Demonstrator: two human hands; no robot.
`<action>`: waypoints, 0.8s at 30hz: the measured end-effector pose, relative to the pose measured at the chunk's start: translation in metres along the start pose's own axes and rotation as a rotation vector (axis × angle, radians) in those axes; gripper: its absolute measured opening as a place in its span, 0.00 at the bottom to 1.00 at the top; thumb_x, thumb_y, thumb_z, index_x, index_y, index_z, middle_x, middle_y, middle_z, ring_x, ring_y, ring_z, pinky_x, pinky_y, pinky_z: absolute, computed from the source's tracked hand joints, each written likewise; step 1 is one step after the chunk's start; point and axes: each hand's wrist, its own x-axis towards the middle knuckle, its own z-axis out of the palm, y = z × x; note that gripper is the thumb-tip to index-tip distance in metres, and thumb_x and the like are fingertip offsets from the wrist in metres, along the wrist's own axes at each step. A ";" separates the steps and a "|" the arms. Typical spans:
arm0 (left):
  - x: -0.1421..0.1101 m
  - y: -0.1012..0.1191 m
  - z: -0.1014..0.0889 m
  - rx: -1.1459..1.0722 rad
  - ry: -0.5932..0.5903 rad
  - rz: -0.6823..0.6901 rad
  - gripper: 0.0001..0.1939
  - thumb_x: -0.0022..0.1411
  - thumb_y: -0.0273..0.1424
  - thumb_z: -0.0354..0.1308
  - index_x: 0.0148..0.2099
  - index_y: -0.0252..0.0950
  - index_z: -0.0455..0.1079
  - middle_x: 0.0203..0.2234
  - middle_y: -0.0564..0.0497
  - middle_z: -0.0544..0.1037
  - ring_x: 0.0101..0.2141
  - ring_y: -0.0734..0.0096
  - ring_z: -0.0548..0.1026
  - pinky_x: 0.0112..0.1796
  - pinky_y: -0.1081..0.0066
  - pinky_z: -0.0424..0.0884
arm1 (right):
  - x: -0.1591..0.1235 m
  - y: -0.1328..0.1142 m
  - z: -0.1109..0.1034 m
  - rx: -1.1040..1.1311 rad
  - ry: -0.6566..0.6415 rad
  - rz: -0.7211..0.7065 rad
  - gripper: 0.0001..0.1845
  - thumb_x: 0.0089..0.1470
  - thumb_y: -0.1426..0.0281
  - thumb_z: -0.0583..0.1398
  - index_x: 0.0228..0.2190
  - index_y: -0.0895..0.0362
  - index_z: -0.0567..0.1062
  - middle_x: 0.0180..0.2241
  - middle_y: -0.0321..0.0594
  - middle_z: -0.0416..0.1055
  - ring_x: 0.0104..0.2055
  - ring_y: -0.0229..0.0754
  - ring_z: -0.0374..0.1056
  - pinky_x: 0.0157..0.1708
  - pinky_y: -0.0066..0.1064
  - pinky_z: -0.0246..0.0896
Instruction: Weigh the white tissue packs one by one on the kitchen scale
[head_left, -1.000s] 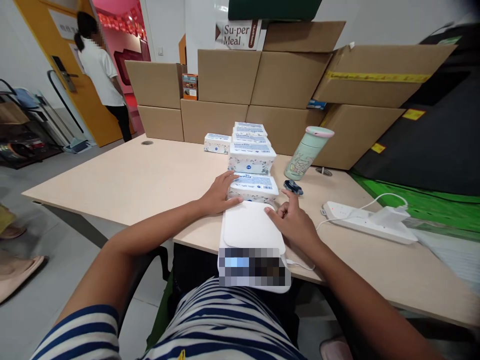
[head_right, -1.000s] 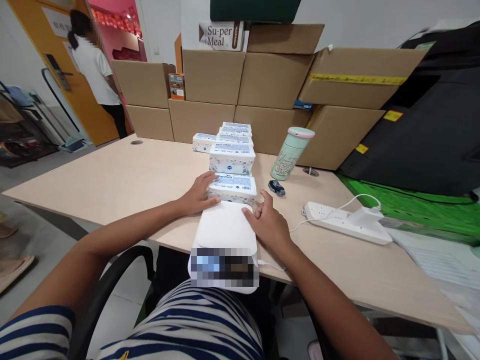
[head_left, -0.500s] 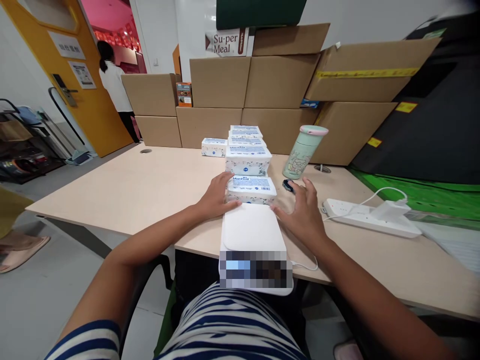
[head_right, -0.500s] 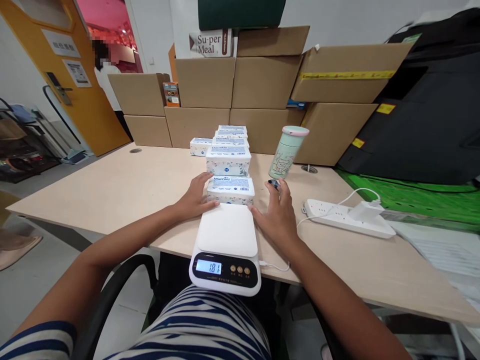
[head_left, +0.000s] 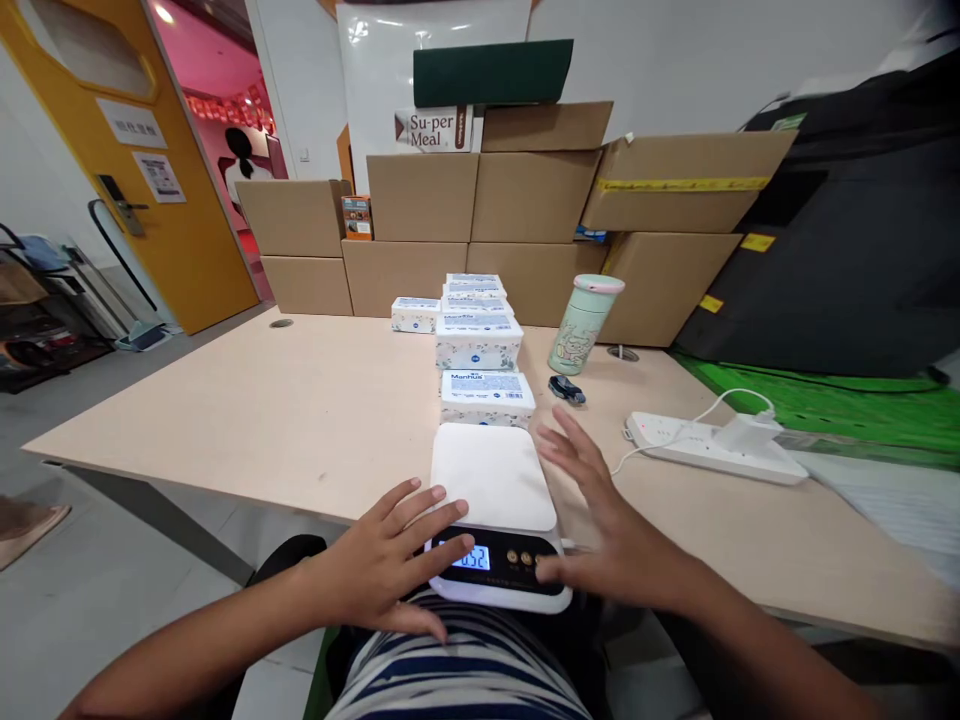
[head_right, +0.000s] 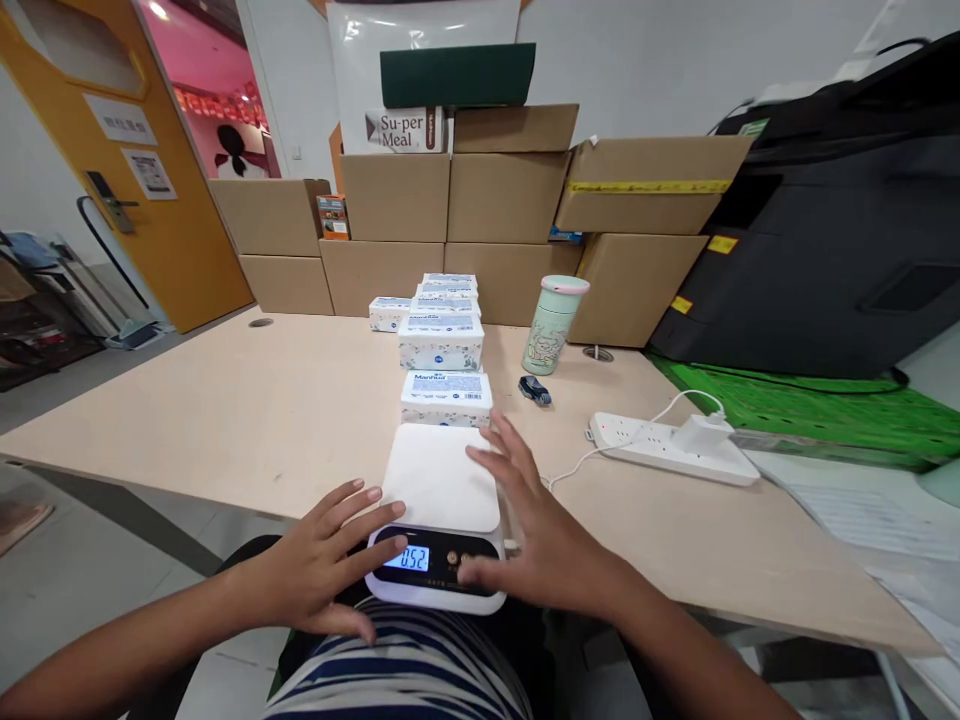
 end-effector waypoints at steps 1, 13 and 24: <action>-0.002 -0.002 0.002 -0.001 0.009 -0.014 0.60 0.64 0.63 0.62 0.83 0.45 0.35 0.69 0.41 0.73 0.67 0.46 0.71 0.71 0.47 0.61 | -0.012 -0.003 0.003 0.014 -0.038 -0.007 0.63 0.49 0.46 0.75 0.75 0.32 0.49 0.81 0.43 0.31 0.79 0.68 0.47 0.68 0.62 0.65; -0.005 -0.021 0.019 -0.312 -0.006 -0.299 0.75 0.47 0.60 0.77 0.81 0.51 0.31 0.78 0.33 0.51 0.76 0.32 0.51 0.70 0.31 0.60 | -0.055 0.004 0.047 0.217 0.073 0.163 0.71 0.54 0.55 0.74 0.77 0.35 0.31 0.81 0.46 0.20 0.81 0.65 0.32 0.70 0.69 0.57; -0.005 -0.015 0.022 -0.367 -0.009 -0.367 0.72 0.47 0.58 0.78 0.81 0.52 0.36 0.79 0.35 0.48 0.77 0.31 0.49 0.69 0.32 0.63 | -0.062 0.003 0.051 -0.030 0.104 -0.058 0.66 0.53 0.56 0.74 0.77 0.32 0.40 0.81 0.35 0.21 0.81 0.71 0.29 0.66 0.71 0.63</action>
